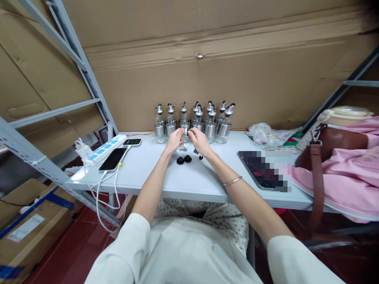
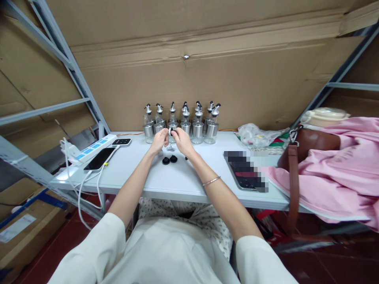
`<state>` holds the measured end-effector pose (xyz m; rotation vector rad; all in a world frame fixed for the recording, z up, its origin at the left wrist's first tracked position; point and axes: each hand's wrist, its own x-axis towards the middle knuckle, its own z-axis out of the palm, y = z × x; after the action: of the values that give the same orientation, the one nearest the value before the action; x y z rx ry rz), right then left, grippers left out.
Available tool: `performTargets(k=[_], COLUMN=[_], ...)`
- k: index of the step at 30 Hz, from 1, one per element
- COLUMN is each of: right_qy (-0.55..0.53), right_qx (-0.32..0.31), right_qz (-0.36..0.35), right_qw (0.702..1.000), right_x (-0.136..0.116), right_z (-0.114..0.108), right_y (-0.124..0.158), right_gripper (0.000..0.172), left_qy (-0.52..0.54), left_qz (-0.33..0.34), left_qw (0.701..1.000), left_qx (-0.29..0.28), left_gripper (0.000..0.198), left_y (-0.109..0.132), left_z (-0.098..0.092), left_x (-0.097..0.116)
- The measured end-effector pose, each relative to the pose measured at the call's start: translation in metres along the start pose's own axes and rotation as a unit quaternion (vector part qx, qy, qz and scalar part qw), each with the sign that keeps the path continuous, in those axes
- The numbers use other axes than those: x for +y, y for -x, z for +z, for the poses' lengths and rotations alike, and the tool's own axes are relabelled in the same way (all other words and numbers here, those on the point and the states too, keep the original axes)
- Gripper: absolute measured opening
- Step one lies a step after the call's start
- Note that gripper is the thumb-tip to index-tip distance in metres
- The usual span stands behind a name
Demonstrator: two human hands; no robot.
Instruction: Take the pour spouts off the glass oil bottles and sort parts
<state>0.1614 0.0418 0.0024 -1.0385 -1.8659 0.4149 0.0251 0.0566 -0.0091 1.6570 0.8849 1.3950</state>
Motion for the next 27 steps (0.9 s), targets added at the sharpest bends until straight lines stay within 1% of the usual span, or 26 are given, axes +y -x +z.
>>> performTargets(k=[4, 9, 11, 15, 21, 27], right_qy=[0.029, 0.045, 0.063, 0.088, 0.083, 0.12], right_qx=[0.005, 0.046, 0.049, 0.049, 0.068, 0.092], right_qz=[-0.051, -0.129, -0.153, -0.18, -0.226, -0.223], right_qw=[0.998, 0.99, 0.985, 0.978, 0.968, 0.963], right_x=[0.01, 0.018, 0.018, 0.014, 0.014, 0.014], right_z=[0.0, 0.003, 0.004, 0.004, 0.002, 0.001], right_y=[-0.002, 0.0, 0.001, 0.002, 0.001, 0.001], right_gripper=[0.017, 0.014, 0.013, 0.01, 0.008, 0.009], left_qy=[0.01, 0.042, 0.057, 0.081, 0.087, 0.084], left_qz=[-0.043, -0.073, -0.081, -0.1, -0.167, -0.163], left_qw=[0.999, 0.996, 0.995, 0.992, 0.982, 0.983], left_qx=[0.005, -0.001, 0.001, 0.007, -0.011, -0.013], left_gripper=[0.044, 0.045, 0.047, 0.051, 0.057, 0.058], left_y=[0.002, 0.002, 0.001, 0.0, 0.001, -0.001], left_z=[0.0, -0.003, -0.005, -0.008, -0.01, -0.011], left_x=[0.006, 0.007, 0.006, 0.007, 0.008, 0.003])
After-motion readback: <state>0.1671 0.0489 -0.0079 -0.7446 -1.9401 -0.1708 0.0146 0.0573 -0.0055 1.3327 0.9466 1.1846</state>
